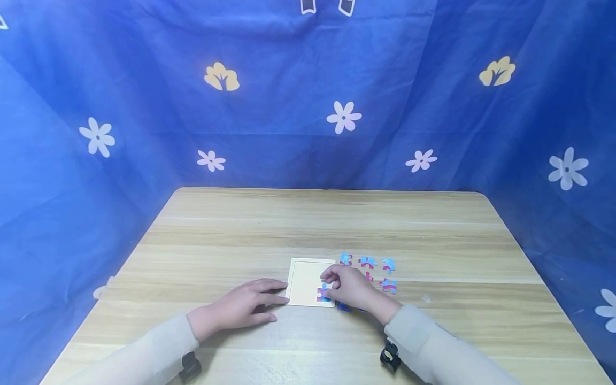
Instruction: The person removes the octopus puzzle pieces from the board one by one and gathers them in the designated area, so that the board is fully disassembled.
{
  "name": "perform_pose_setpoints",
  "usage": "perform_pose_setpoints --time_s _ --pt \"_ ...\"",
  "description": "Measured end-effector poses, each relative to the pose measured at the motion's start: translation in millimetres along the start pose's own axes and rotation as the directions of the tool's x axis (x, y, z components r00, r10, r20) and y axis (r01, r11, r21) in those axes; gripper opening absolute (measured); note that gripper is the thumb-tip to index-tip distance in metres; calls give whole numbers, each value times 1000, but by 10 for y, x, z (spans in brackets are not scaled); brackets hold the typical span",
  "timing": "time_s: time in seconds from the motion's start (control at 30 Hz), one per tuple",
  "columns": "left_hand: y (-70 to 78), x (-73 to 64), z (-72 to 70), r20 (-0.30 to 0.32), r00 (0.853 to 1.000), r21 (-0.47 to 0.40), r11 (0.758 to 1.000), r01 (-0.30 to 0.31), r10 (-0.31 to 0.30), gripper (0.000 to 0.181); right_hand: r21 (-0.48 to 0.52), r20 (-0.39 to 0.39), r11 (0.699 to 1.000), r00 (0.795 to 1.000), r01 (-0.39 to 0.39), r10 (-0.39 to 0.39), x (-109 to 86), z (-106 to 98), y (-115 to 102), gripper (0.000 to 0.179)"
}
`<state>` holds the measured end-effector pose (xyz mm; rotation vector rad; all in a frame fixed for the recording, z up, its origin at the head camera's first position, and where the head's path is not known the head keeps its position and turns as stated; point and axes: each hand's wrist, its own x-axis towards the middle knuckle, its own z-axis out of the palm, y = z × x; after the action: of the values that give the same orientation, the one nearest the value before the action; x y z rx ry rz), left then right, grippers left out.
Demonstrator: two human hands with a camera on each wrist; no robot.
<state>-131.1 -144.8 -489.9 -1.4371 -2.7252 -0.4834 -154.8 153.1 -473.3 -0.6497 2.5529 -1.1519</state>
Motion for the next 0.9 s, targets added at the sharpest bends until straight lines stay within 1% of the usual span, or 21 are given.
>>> perform_pose_setpoints --time_s 0.27,0.47,0.57,0.77,0.9 --pt "-18 4 12 -15 1000 0 1000 -14 14 42 -3 10 1000 1000 -14 14 29 16 -8 24" --pt "-26 7 16 -15 1000 10 1000 -18 18 42 -23 3 1000 1000 -19 20 39 14 -21 21" --pt "-25 8 13 -15 1000 5 1000 -17 17 42 -15 -1 1000 1000 -28 28 45 5 -33 20" --pt "-23 5 9 -13 1000 8 1000 -17 17 42 3 4 1000 1000 -22 22 52 -2 -49 22" --pt "-53 3 -12 -13 1000 9 1000 -24 24 41 -4 7 1000 1000 -15 15 67 -1 -60 21"
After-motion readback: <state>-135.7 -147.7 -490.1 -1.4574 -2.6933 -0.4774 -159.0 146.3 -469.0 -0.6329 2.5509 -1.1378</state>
